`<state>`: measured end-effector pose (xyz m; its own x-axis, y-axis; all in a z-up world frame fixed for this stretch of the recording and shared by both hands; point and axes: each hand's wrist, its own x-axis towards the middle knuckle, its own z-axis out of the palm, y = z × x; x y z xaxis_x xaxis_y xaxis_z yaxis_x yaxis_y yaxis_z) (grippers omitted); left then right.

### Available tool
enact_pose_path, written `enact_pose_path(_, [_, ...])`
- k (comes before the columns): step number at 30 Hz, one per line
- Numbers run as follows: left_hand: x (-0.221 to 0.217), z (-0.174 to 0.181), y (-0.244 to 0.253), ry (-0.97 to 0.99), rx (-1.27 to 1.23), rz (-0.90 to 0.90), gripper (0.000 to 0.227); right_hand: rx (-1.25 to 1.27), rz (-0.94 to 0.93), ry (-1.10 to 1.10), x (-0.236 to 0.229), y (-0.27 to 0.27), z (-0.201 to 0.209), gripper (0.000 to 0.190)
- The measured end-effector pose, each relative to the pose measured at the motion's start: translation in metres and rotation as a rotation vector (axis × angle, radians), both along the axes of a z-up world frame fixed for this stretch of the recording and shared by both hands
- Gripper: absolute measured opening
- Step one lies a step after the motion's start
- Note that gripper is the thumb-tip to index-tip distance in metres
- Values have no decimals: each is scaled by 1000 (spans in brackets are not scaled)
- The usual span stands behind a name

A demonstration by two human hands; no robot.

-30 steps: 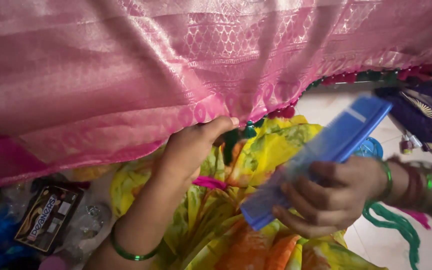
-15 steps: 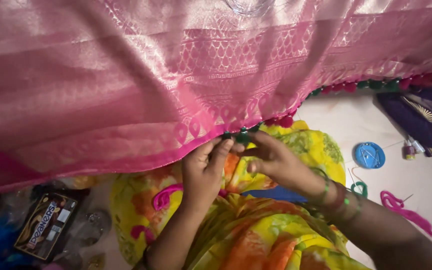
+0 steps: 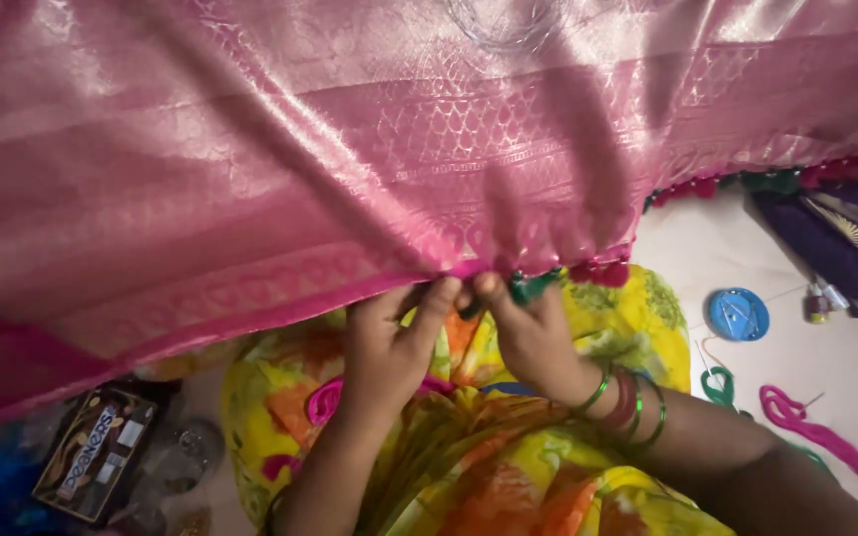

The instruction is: Sewing decorative tassels onto the border of a saree.

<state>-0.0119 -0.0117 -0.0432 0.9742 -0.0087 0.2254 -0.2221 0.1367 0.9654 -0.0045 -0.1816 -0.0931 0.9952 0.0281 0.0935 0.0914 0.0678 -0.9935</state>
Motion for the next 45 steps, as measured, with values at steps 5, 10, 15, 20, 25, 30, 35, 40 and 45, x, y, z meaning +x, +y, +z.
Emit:
enact_pose_path(5, [11,-17,-3,193,2,-180,23,-153,2,83,-10,-10,-17,25])
enact_pose_path(10, [14,-36,-10,370,-237,-317,23,24,207,-31,-8,-22,-30,20])
enact_pose_path(15, [8,-33,-14,44,25,-57,20,-123,80,14,7,-18,8,38])
enact_pose_path(20, [-1,-21,-9,-68,217,78,16,71,110,227,8,-4,32,33])
enact_pose_path(25, [0,-24,4,-57,103,34,19,-54,13,31,0,3,19,27])
enact_pose_path(30, [3,-8,2,-18,-11,-55,22,12,41,-12,-8,6,16,19])
enact_pose_path(35, [7,-24,-3,224,-177,-215,20,216,222,35,-11,-3,12,19])
enact_pose_path(40, [7,-20,-7,262,-341,-300,15,109,251,120,-13,-15,0,22])
enact_pose_path(45, [6,-16,-9,319,-208,-248,23,-277,140,-117,-18,-32,5,13])
